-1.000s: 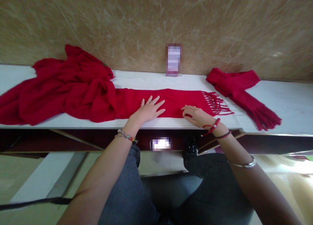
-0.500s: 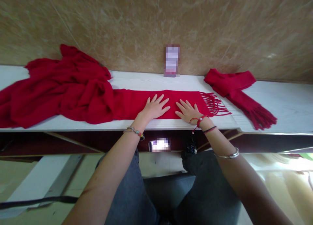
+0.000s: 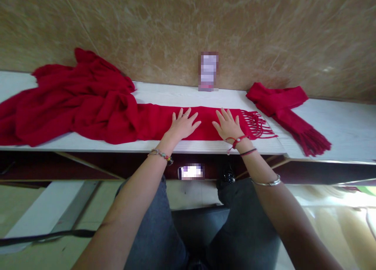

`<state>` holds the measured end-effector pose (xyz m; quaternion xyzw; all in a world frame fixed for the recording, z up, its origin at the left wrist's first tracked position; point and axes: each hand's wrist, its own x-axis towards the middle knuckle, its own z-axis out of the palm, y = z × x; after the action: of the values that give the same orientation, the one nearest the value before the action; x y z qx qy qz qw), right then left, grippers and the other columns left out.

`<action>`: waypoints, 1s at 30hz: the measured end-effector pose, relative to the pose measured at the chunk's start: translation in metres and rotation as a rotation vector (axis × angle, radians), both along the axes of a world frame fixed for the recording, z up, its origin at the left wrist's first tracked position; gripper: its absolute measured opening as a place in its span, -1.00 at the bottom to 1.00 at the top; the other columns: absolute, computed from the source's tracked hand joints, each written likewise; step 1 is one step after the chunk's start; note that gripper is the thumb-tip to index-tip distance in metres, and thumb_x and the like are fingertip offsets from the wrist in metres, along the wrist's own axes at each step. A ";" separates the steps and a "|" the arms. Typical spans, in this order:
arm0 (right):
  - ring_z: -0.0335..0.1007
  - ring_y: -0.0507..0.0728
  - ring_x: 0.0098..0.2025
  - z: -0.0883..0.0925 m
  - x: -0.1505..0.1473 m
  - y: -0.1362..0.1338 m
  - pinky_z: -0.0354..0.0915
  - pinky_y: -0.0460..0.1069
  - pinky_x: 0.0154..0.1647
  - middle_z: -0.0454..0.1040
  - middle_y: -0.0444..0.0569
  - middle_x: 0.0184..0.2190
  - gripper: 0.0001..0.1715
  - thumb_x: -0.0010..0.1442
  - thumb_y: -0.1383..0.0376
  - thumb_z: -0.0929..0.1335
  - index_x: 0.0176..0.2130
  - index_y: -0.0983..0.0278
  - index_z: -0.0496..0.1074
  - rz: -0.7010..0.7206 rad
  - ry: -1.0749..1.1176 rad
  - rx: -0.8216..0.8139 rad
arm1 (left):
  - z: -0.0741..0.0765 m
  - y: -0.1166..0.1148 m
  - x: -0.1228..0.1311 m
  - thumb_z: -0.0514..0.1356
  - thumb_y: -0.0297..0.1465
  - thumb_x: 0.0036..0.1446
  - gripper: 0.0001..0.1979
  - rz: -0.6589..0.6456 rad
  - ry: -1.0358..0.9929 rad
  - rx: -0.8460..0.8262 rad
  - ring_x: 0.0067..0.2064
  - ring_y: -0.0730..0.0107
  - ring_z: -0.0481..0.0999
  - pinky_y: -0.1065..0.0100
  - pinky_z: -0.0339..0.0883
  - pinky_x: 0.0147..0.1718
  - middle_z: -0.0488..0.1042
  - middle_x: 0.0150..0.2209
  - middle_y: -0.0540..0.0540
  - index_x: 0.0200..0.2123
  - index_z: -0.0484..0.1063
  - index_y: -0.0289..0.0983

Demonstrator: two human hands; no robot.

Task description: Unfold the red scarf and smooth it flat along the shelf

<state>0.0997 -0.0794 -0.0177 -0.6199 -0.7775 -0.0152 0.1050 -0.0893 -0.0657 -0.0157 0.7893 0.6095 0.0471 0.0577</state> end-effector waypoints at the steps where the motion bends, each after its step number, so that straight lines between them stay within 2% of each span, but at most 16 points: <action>1: -0.22 0.35 0.35 0.002 -0.010 0.003 -0.11 0.44 0.21 -0.06 0.15 0.34 -0.36 0.31 0.14 0.11 0.29 0.32 0.07 0.010 0.012 0.000 | 0.000 -0.001 -0.002 -0.24 -0.08 0.27 -0.40 0.026 0.007 0.043 0.36 -0.07 -0.21 -0.17 -0.23 0.23 -0.16 0.37 -0.09 0.31 -0.01 -0.13; 3: -0.24 0.34 0.36 0.004 -0.029 0.008 -0.14 0.43 0.23 -0.08 0.13 0.34 -0.37 0.31 0.15 0.11 0.29 0.30 0.06 0.034 0.029 -0.011 | 0.000 -0.001 -0.007 -0.26 -0.14 0.29 -0.42 0.101 0.026 0.086 0.36 -0.07 -0.20 -0.19 -0.21 0.22 -0.15 0.37 -0.11 0.31 0.01 -0.17; 6: -0.26 0.33 0.36 0.005 -0.054 0.017 -0.17 0.43 0.24 -0.09 0.09 0.35 -0.38 0.32 0.15 0.11 0.30 0.26 0.04 0.067 0.039 -0.048 | -0.002 0.000 -0.017 -0.28 -0.15 0.28 -0.42 0.210 0.017 0.024 0.35 -0.11 -0.18 -0.23 -0.19 0.21 -0.13 0.37 -0.12 0.31 0.01 -0.17; 10: -0.30 0.28 0.37 0.001 -0.074 0.029 -0.20 0.41 0.26 -0.12 0.02 0.36 -0.38 0.33 0.16 0.09 0.32 0.25 -0.01 0.117 0.042 -0.103 | -0.005 0.003 -0.025 -0.29 -0.13 0.27 -0.41 0.237 0.007 -0.052 0.35 -0.06 -0.18 -0.21 -0.17 0.21 -0.15 0.37 -0.07 0.32 -0.04 -0.11; 14: -0.27 0.24 0.37 -0.003 -0.075 0.037 -0.22 0.42 0.26 -0.10 -0.05 0.36 -0.41 0.35 0.16 0.04 0.31 0.19 0.01 0.119 0.031 -0.206 | -0.004 0.003 -0.024 -0.31 -0.13 0.26 -0.40 0.242 0.045 -0.055 0.35 -0.05 -0.16 -0.19 -0.13 0.21 -0.15 0.37 -0.05 0.33 -0.08 -0.10; 18: -0.29 0.24 0.37 -0.003 -0.054 0.042 -0.22 0.41 0.26 -0.15 -0.05 0.37 -0.39 0.34 0.15 0.02 0.32 0.19 -0.03 0.054 0.010 -0.255 | 0.000 0.002 -0.021 -0.29 -0.13 0.26 -0.41 0.263 0.024 -0.094 0.36 -0.06 -0.21 -0.17 -0.21 0.23 -0.19 0.38 -0.05 0.33 -0.09 -0.11; 24: -0.26 0.26 0.37 -0.005 0.010 0.048 -0.14 0.39 0.25 -0.17 0.01 0.37 -0.36 0.34 0.13 0.00 0.33 0.23 -0.07 -0.128 -0.043 -0.265 | 0.003 0.002 -0.021 -0.27 -0.14 0.26 -0.41 0.275 -0.013 -0.120 0.36 -0.06 -0.24 -0.16 -0.26 0.24 -0.21 0.38 -0.07 0.33 -0.08 -0.11; 30: -0.13 0.31 0.33 -0.011 0.068 0.043 -0.09 0.35 0.24 -0.01 0.13 0.33 -0.38 0.34 0.17 0.02 0.29 0.32 0.07 -0.230 -0.055 -0.155 | 0.000 0.003 -0.022 -0.25 -0.14 0.27 -0.42 0.273 -0.025 -0.098 0.36 -0.08 -0.21 -0.18 -0.25 0.23 -0.19 0.38 -0.08 0.32 -0.05 -0.11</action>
<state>0.1676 -0.0364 -0.0287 -0.7106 -0.7027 0.0159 0.0331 -0.1111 -0.0627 -0.0154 0.6948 0.7118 0.0344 0.0967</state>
